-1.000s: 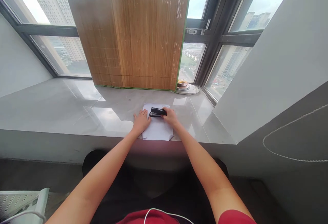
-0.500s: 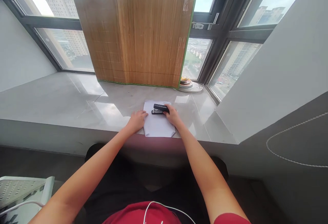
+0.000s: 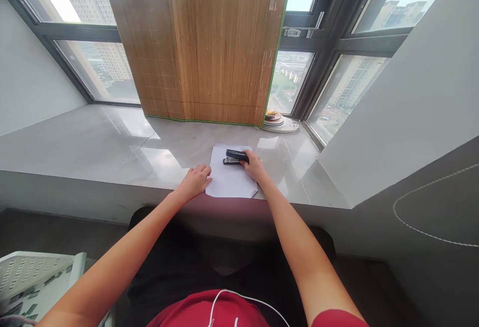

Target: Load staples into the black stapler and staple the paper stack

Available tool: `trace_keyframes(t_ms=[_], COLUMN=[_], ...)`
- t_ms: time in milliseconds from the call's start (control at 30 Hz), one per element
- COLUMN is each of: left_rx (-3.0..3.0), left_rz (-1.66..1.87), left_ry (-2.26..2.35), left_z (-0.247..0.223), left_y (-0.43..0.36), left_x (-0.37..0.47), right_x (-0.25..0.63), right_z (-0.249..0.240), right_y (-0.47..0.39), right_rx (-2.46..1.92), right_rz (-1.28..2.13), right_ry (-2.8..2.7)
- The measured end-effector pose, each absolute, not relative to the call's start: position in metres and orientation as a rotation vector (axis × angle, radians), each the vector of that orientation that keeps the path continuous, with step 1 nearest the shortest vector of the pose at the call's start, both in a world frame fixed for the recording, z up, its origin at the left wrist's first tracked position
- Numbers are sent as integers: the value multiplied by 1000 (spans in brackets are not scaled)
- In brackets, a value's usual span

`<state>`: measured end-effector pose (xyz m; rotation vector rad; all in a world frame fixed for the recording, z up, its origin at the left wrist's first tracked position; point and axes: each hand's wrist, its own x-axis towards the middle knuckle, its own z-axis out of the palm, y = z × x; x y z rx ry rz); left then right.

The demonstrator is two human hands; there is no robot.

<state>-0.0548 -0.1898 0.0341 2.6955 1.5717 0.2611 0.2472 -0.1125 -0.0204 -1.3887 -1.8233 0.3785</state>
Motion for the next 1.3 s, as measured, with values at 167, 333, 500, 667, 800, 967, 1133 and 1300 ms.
trace_keyframes(t_ms=[167, 333, 500, 667, 800, 967, 1133, 1300], left_rx=[2612, 2505, 2410, 2402, 2382, 2391, 2423, 2407], left_rz=[163, -36, -85, -136, -120, -20, 77, 116], left_ry=[1482, 1392, 1315, 1281, 1283, 1303, 1291, 1285], left_z=[30, 50, 65, 62, 59, 54, 47, 47], left_y=[-199, -197, -195, -194, -188, -175, -160, -158], left_x=[-63, -72, -74, -73, -78, -87, -85, -84], right_x=[247, 247, 246, 244, 244, 239, 214, 190], right_z=[-19, -18, -14, -12, -6, 9, 14, 18], right_y=[-113, -113, -116, -117, -119, -134, -168, -191], right_rx=[-1396, -1413, -1451, -1449, -1447, -1451, -1346, -1298], right_rz=[394, 389, 389, 398, 401, 432, 565, 563], right_ry=[-1831, -1837, -1845, -1835, -1805, -1803, -1902, -2029])
